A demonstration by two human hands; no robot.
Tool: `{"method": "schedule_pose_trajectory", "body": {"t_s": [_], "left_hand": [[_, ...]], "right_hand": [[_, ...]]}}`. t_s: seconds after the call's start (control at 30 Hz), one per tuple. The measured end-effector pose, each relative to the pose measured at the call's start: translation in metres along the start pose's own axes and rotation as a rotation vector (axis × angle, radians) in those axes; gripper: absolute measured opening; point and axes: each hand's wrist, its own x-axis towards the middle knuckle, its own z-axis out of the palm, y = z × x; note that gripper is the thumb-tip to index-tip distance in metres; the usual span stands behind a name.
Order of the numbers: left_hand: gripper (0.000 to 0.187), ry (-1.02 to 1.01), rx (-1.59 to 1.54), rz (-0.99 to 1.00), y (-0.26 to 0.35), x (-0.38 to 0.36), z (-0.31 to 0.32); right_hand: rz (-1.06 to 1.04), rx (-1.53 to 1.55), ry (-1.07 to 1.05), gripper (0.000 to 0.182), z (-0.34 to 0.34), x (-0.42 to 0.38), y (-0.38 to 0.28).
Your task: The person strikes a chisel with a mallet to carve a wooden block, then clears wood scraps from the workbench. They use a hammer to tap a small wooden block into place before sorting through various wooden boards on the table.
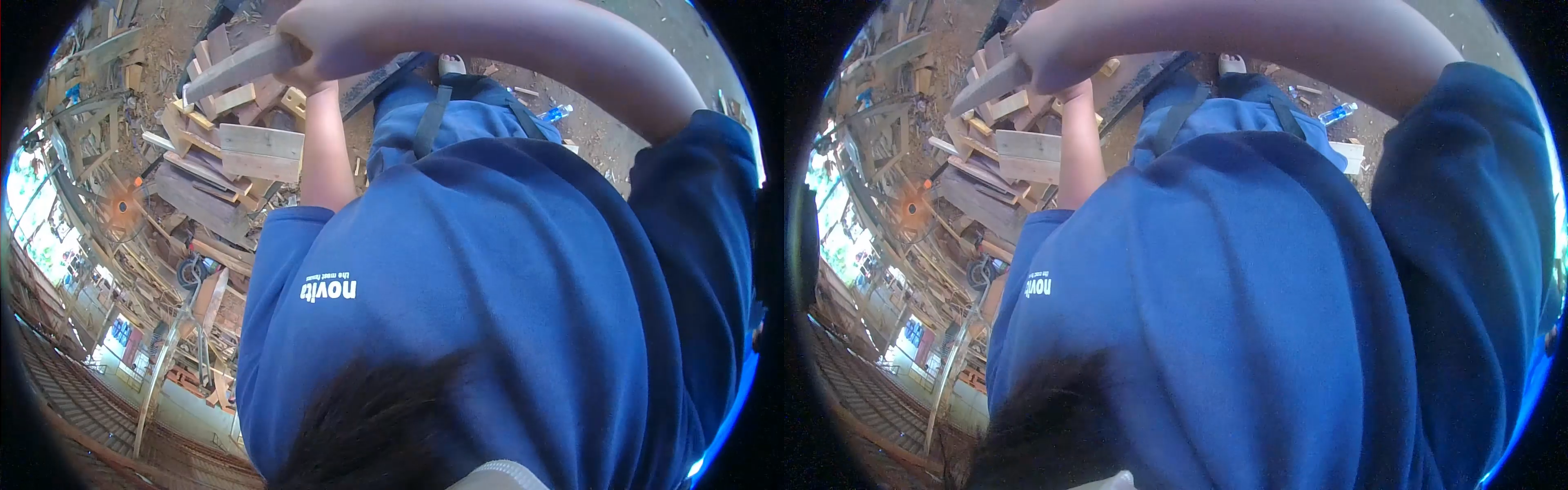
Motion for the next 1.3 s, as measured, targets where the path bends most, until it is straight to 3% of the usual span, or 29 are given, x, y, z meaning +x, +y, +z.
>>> {"method": "schedule_pose_trajectory", "body": {"t_s": [0.07,0.1,0.17,0.2,0.27,0.3,0.4,0.43,0.47,0.53,0.6,0.7,0.73,0.8,0.83,0.93,0.97,1.07,1.2,1.27,1.3], "left_hand": [[0.033,0.005,-0.038,0.181,0.0,0.001,0.003],[0.032,0.041,-0.184,0.072,0.009,-0.003,0.004],[0.031,0.132,-0.474,-0.14,0.026,-0.006,0.005],[0.032,0.183,-0.617,-0.241,0.031,-0.005,0.002],[0.033,0.205,-0.882,-0.431,0.018,-0.001,0.002],[0.035,0.236,-1.011,-0.529,0.011,0.001,0.002],[0.031,0.193,-0.134,-0.156,0.002,0.003,0.002],[0.029,0.217,0.14,-0.025,0.016,0.007,0.0],[0.026,0.284,0.043,-0.014,0.034,0.011,0.005],[0.022,0.297,0.088,0.047,0.033,0.017,0.005],[0.021,0.305,0.067,0.031,0.039,0.019,0.0],[0.022,0.196,0.024,-0.118,0.012,0.012,0.003],[0.022,0.2,0.024,-0.114,0.013,0.014,0.004],[0.021,0.197,0.1,0.005,0.018,0.015,0.003],[0.02,0.09,0.187,0.082,0.045,0.022,-0.005],[0.021,0.056,0.143,0.025,0.036,0.019,-0.002],[0.026,0.135,0.07,0.018,0.03,0.016,0.0],[0.029,0.089,0.186,-0.008,0.022,0.012,-0.002],[0.038,0.039,0.103,-0.072,0.016,0.014,-0.001],[0.031,0.117,0.012,-0.12,0.024,0.012,-0.003],[0.028,0.117,0.106,-0.081,0.018,0.01,-0.003]], "right_hand": [[-0.062,-0.045,-0.023,0.037,-0.005,-0.001,0.001],[-0.063,-0.045,-0.027,0.037,-0.001,0.0,0.003],[-0.33,0.189,0.279,0.045,0.014,0.004,0.012],[-0.343,0.183,0.269,0.045,0.019,0.005,0.017],[-0.004,0.054,0.081,0.052,0.022,0.002,0.026],[-0.016,0.041,0.075,0.052,0.009,-0.003,0.022],[0.01,0.264,-0.128,0.054,-0.016,-0.016,0.008],[-0.128,0.499,0.092,0.055,-0.004,-0.015,0.011],[-0.269,0.735,0.312,0.057,0.005,-0.014,0.016],[-0.396,0.729,0.489,0.061,0.015,-0.012,0.031],[-0.464,0.585,0.494,0.063,0.007,-0.016,0.037],[-0.201,0.544,0.443,0.07,0.012,-0.028,0.031],[-0.205,0.541,0.444,0.07,0.02,-0.026,0.034],[-0.105,0.335,0.393,0.065,0.03,-0.018,0.039],[0.106,-0.038,0.185,0.061,0.015,-0.017,0.026],[0.009,-0.048,0.27,0.059,0.007,-0.02,0.023],[-0.102,0.047,0.383,0.061,0.012,-0.019,0.029],[-0.005,0.155,0.278,0.061,0.014,-0.019,0.031],[0.095,-0.036,0.24,0.061,0.016,-0.019,0.031],[-0.213,0.392,0.472,0.063,0.037,-0.019,0.038],[-0.188,0.451,0.483,0.064,0.047,-0.018,0.037]]}}
